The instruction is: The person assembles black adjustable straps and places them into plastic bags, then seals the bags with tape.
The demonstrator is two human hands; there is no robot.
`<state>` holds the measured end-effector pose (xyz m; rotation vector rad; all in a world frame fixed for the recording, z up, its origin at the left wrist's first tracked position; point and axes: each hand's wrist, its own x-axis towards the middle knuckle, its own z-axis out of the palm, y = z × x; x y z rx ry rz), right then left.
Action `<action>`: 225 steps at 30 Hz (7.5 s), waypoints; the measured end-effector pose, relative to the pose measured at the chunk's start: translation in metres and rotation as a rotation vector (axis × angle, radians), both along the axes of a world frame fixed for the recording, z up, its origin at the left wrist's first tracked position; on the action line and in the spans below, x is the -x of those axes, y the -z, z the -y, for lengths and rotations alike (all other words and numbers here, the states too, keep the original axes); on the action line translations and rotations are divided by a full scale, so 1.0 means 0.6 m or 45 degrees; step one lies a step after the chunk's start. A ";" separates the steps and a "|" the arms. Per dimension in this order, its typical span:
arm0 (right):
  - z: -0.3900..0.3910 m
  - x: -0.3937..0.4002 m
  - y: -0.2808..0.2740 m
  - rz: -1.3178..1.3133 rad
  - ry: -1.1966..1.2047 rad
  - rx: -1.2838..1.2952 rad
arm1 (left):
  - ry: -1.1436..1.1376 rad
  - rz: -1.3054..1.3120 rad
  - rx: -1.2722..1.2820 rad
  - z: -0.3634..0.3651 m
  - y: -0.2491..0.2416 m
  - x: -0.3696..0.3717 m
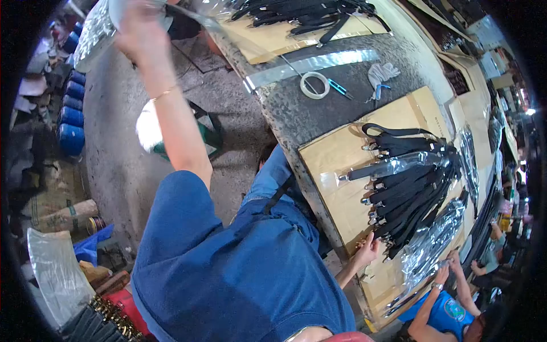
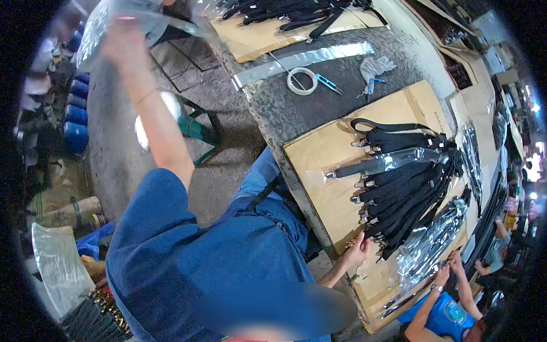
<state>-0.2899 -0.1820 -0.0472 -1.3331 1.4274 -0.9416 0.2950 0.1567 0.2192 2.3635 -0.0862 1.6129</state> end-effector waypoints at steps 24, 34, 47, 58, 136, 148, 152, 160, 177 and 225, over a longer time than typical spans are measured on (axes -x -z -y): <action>-0.016 -0.008 -0.033 -0.160 0.015 0.195 | 2.065 -2.192 -0.276 0.280 0.278 0.560; -0.002 -0.032 -0.132 0.330 -0.250 -0.078 | 2.378 -2.447 -0.313 0.475 0.325 0.591; 0.028 -0.068 -0.141 0.487 -0.340 -0.210 | 2.363 -2.541 -0.410 0.522 0.326 0.613; 0.044 -0.072 -0.128 1.008 -0.177 -0.664 | 2.500 -2.817 -0.099 0.546 0.340 0.624; 0.501 -0.182 -0.150 0.739 -0.257 -0.230 | 2.194 -2.522 1.236 0.864 0.327 0.654; 0.570 -0.193 -0.169 0.554 -0.357 -0.331 | 1.999 -2.120 1.079 0.964 0.328 0.652; 0.590 -0.212 -0.186 0.260 -0.371 -0.155 | 2.014 -2.419 1.637 1.026 0.378 0.652; 0.625 -0.208 -0.173 0.488 -0.428 -0.197 | 1.711 -2.717 2.214 1.086 0.325 0.635; 0.592 -0.193 -0.174 0.618 -0.372 -0.216 | 1.836 -1.157 0.074 0.996 0.214 0.546; 0.363 0.024 -0.618 0.304 -0.113 1.012 | 3.355 -0.913 0.079 0.955 -0.216 0.710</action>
